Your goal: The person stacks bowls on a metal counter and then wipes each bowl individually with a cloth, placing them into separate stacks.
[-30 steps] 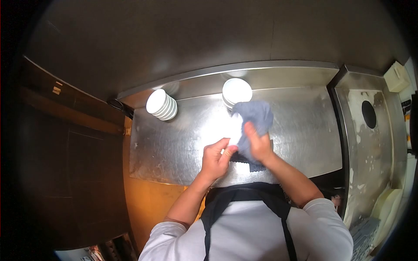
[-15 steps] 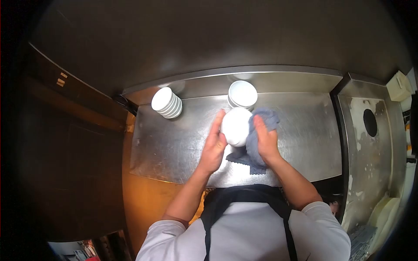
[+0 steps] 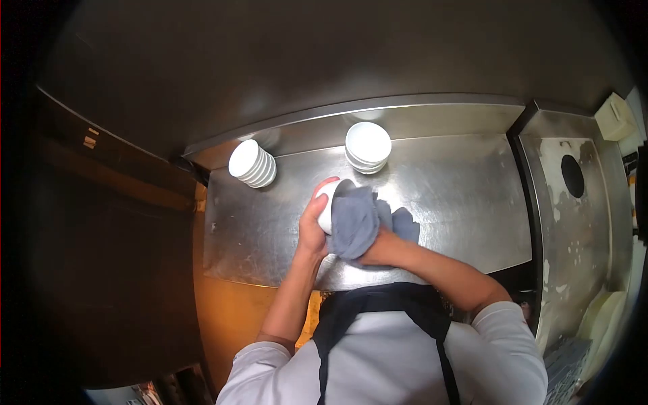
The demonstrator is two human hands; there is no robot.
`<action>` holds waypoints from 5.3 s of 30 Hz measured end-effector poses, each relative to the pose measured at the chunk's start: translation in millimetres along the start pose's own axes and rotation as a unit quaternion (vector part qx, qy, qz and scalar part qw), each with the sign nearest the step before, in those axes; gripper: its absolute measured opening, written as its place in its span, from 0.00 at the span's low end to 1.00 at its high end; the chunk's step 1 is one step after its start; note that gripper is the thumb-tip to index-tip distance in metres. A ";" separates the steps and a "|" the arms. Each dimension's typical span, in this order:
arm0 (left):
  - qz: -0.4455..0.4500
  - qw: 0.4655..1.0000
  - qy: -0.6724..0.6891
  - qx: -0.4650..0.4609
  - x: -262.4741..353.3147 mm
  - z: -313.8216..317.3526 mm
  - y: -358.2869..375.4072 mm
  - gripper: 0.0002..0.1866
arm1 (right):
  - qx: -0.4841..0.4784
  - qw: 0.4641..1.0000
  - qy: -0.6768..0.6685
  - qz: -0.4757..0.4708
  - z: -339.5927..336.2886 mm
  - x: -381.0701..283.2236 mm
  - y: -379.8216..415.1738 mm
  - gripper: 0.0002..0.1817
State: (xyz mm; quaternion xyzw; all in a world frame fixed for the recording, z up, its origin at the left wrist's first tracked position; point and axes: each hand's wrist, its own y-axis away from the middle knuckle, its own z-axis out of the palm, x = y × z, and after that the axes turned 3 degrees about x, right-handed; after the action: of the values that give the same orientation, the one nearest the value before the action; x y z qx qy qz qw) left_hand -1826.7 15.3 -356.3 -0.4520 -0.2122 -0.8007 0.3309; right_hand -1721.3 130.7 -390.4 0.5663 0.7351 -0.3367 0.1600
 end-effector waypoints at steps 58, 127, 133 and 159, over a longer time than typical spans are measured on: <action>0.073 0.953 -0.293 0.003 -23.1 28.6 48.7 0.07 | 0.260 0.870 -0.358 0.216 -31.1 8.8 -1.1 0.21; 0.093 0.921 -0.296 0.236 -62.1 -5.7 -20.0 0.16 | 0.321 0.887 -0.176 0.280 1.9 21.3 65.0 0.21; 0.055 0.916 -0.388 0.083 -58.9 -4.2 32.6 0.11 | 0.296 0.902 -0.193 0.249 17.0 -10.5 7.9 0.12; 0.107 0.945 -0.141 0.273 39.4 -202.3 60.3 0.37 | 0.089 0.794 -0.344 0.493 154.5 -65.1 -148.7 0.31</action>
State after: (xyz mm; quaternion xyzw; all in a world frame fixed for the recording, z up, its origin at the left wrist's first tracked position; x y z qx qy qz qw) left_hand -1915.9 -169.0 -421.2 -0.4730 -0.4177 -0.5997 0.4921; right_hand -1863.7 -40.6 -415.1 0.7104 0.2196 -0.4489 0.4957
